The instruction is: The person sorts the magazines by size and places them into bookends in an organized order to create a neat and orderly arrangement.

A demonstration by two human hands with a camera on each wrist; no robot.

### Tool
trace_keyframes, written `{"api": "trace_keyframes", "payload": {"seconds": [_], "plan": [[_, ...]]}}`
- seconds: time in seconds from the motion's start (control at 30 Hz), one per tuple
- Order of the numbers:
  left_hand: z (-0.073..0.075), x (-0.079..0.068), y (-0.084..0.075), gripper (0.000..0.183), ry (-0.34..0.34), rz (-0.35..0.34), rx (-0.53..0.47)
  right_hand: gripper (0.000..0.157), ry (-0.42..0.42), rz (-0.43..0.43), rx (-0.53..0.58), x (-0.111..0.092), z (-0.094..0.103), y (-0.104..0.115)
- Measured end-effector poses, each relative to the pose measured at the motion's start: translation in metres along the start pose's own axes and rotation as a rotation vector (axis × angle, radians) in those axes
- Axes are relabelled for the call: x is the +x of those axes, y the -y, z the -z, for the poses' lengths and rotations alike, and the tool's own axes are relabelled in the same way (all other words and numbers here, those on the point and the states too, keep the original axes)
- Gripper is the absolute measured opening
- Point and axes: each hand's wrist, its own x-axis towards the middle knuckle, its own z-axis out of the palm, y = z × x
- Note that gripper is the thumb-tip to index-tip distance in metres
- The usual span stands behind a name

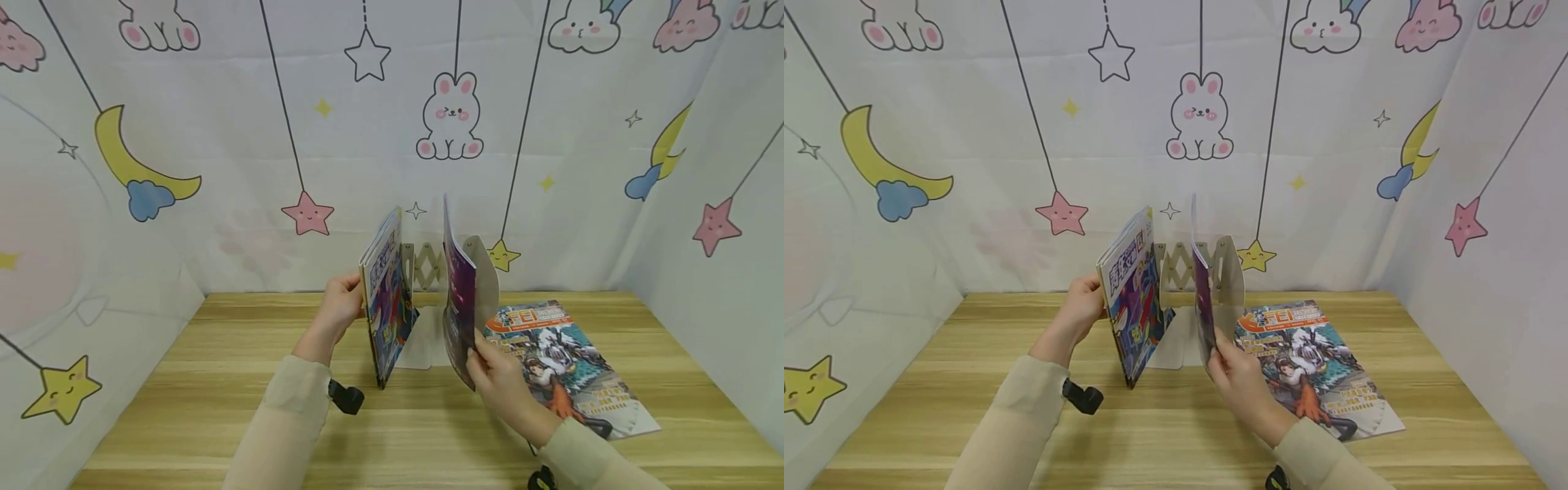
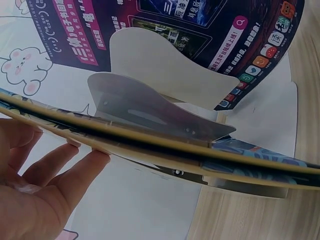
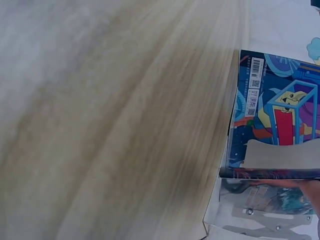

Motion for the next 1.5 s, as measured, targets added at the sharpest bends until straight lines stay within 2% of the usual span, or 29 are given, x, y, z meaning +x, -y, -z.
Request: {"api": "trace_keyframes", "payload": {"seconds": [0.27, 0.57, 0.77, 1.1, 1.5], "plan": [[0.000, -0.001, -0.003, 0.032, -0.003, 0.005, -0.001, 0.047, 0.101, -0.097, 0.046, 0.000, 0.003, 0.005], [0.000, -0.002, -0.003, 0.034, 0.002, 0.009, 0.004, 0.050, 0.159, -0.175, 0.111, 0.000, 0.000, 0.012], [0.001, -0.002, -0.003, 0.032, 0.000, 0.005, -0.001, 0.052, 0.227, -0.226, 0.095, 0.005, -0.001, 0.017], [0.001, 0.000, -0.002, 0.032, -0.004, 0.017, 0.015, 0.056, 0.241, -0.266, 0.010, 0.007, 0.000, 0.023], [0.001, 0.000, -0.001, 0.033, 0.006, 0.013, 0.006, 0.059, 0.251, -0.257, -0.004, 0.006, 0.001, 0.023]]}}
